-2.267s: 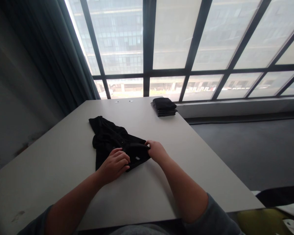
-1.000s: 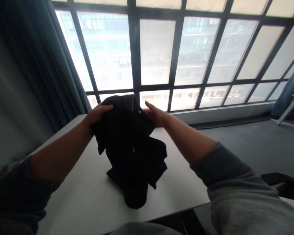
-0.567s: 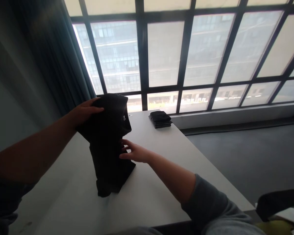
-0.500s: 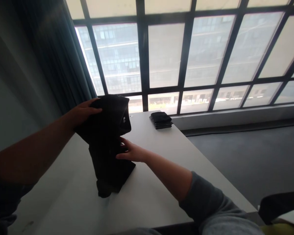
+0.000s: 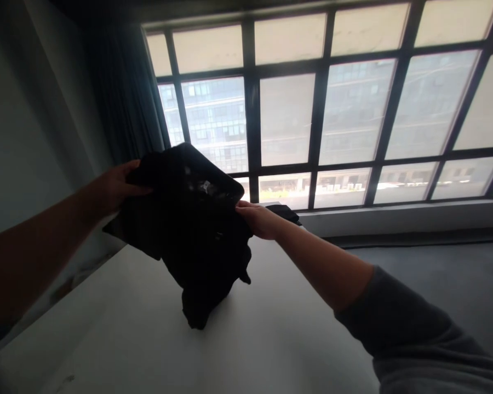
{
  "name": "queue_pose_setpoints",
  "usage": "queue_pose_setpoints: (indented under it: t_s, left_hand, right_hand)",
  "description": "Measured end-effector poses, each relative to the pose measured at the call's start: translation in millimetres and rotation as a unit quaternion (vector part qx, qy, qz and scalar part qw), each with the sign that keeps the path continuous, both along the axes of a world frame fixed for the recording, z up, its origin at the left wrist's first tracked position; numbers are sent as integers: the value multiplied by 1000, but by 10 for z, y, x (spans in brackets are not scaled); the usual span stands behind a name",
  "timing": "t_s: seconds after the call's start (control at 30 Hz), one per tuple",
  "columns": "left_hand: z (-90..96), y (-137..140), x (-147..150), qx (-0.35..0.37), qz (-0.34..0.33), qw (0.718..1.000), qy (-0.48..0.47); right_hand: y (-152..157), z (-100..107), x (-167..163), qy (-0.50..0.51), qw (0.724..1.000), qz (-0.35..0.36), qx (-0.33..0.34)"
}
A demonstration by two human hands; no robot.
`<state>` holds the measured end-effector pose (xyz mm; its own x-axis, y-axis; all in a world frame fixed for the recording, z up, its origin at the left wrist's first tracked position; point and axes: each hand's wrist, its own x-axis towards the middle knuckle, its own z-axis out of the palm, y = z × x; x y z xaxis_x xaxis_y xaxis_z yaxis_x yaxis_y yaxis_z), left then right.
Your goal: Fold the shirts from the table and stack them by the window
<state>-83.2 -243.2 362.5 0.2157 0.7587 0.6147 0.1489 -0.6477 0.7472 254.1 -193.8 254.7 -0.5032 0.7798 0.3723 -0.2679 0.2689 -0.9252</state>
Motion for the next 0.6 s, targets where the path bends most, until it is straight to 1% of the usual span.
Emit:
queue_pose_setpoints:
  t_s: [0.07,0.1,0.13,0.17,0.2,0.27,0.33,0.37,0.4,0.43,0.5,0.57,0.6]
  left_hand:
    - [111,-62,-87,11,-48,998,47]
    - [167,-103,-111,19,-65,995,77]
    - [222,-152,-123,33,-69,992,105]
    - [273,-208,-124,50,-54,989,132]
    - [322,-269,-117,69,-19,985,159]
    - [412,-387,-102,104,94,970,199]
    - [493,-473,-116,119,203,947,217]
    - [531,-499,-142,122,236,937,228]
    - [567,-518,-182,123,252,928,245]
    - [597,-532,-232,127,254,920,272]
    - [631,-562,-351,140,240,894,351]
    - [613,-619,-467,131,224,859,441]
    - [581,-660,-518,118,222,842,477]
  right_hand:
    - [-45,251,138,-49,997,52,22]
    - [-67,384,200,-73,993,83,39]
    - [-90,521,259,-88,989,104,61]
    - [-116,659,318,-103,984,120,86]
    - [-148,795,378,-122,978,130,111]
    - [-237,1048,492,-172,966,119,153]
    - [-364,1252,588,-224,954,61,190]
    - [-438,1327,626,-245,946,17,211]
    - [-518,1383,659,-265,935,-32,235]
    - [-602,1419,687,-286,919,-79,261]
    - [-775,1431,742,-337,876,-152,310]
    - [-946,1374,809,-391,834,-188,340]
    - [-1027,1329,849,-413,819,-195,348]
